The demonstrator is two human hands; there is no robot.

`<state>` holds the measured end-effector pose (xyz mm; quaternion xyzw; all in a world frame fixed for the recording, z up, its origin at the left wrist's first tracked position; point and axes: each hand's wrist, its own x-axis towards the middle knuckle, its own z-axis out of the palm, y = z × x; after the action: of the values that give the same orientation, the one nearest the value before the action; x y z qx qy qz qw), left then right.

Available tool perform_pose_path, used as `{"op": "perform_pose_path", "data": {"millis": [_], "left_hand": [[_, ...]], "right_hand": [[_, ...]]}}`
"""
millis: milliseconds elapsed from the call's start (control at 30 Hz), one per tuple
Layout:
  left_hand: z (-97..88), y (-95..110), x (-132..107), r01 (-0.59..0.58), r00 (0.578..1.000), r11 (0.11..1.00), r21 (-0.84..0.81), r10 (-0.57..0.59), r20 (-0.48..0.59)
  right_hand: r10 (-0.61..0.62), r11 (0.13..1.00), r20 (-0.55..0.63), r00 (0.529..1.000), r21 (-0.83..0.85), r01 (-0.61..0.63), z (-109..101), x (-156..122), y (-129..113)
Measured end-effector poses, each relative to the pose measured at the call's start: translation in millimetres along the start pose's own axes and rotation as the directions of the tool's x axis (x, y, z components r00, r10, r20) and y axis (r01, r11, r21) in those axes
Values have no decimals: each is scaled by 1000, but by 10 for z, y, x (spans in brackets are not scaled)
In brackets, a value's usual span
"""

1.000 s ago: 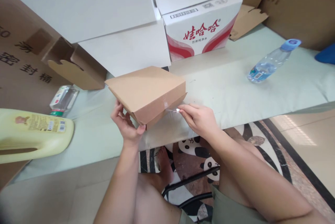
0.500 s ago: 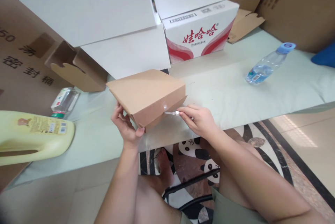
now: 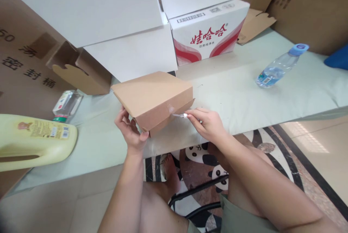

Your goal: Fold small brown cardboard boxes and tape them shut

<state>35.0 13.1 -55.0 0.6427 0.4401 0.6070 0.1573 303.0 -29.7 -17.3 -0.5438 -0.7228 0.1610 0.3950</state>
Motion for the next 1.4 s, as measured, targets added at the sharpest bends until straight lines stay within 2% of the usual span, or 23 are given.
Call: {"op": "perform_pose_path", "data": {"millis": [400, 700, 1400], "left_hand": [[5, -6, 6, -15, 1000, 1000, -27, 15, 10], [7, -52, -10, -37, 999, 998, -41, 38, 20], [-30, -46, -19, -33, 998, 999, -33, 35, 53]], "right_hand": [[0, 999, 44, 999, 44, -2, -8, 1, 9], [-59, 998, 2, 998, 36, 59, 1, -2, 34], [-96, 995, 11, 995, 5, 96, 1, -13, 52]]}}
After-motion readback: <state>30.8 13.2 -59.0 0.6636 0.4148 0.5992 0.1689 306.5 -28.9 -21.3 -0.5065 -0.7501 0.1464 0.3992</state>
